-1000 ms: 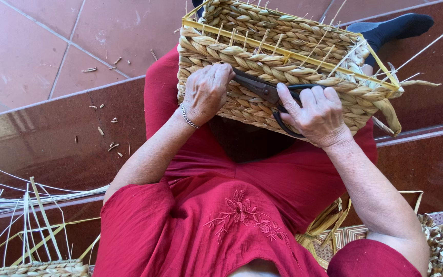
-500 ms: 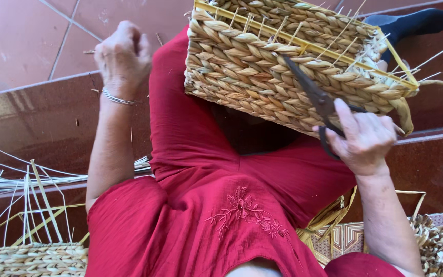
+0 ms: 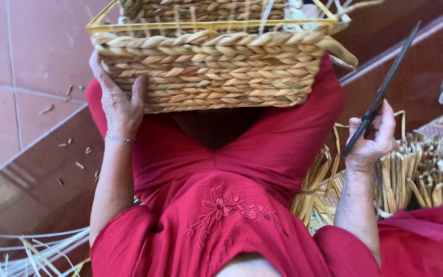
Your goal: The person weaves a rectangular basket using dried palm leaves, interlacing strands through the vertical frame and trimming excess with scissors. The basket is held on the lap and rotated as needed to continue the weave.
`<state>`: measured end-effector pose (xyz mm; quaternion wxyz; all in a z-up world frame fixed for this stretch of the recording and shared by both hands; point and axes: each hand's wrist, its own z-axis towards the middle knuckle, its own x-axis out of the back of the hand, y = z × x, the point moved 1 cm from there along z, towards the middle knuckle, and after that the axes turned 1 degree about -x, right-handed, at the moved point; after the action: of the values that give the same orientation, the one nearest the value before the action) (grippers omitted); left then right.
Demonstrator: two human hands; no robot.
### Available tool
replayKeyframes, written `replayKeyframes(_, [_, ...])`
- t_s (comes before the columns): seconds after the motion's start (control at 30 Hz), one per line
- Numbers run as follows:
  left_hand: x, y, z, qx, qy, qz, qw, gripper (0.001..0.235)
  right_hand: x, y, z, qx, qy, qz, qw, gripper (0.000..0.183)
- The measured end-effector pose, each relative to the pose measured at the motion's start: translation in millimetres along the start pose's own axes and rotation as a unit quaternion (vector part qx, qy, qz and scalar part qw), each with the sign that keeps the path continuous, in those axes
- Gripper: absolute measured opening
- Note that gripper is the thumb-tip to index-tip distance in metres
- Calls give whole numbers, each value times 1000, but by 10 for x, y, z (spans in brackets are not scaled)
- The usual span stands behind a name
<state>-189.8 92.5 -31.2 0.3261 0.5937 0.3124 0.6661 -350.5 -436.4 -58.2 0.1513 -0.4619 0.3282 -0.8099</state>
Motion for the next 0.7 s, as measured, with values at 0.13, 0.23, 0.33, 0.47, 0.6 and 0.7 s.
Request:
replayKeyframes(0.13, [15,364,111,-71,27,207,975,91,203,287,-171,-63,0,-27,998,58])
replayKeyframes(0.23, [-48,731,176,-205,40,306,929,74,241,375,-245,-81,-12,-43,996,51])
replayKeyframes(0.33, [-433,1053,217,-267,-51,159,949,42,215,403,-293,-47,-16,-85,995,49])
replayKeyframes(0.47, [-1020,1398,424,-342,-111,64,931,26,148,434,-373,-61,-13,-83,995,48])
replayKeyframes(0.6, [-1461,1621,734,-362,-137,36,922,29,156,609,-384,-98,-47,-170,979,49])
replayKeyframes(0.7, [-1676,1621,948,-336,-156,50,927,14,221,800,-433,-63,-45,-224,972,46])
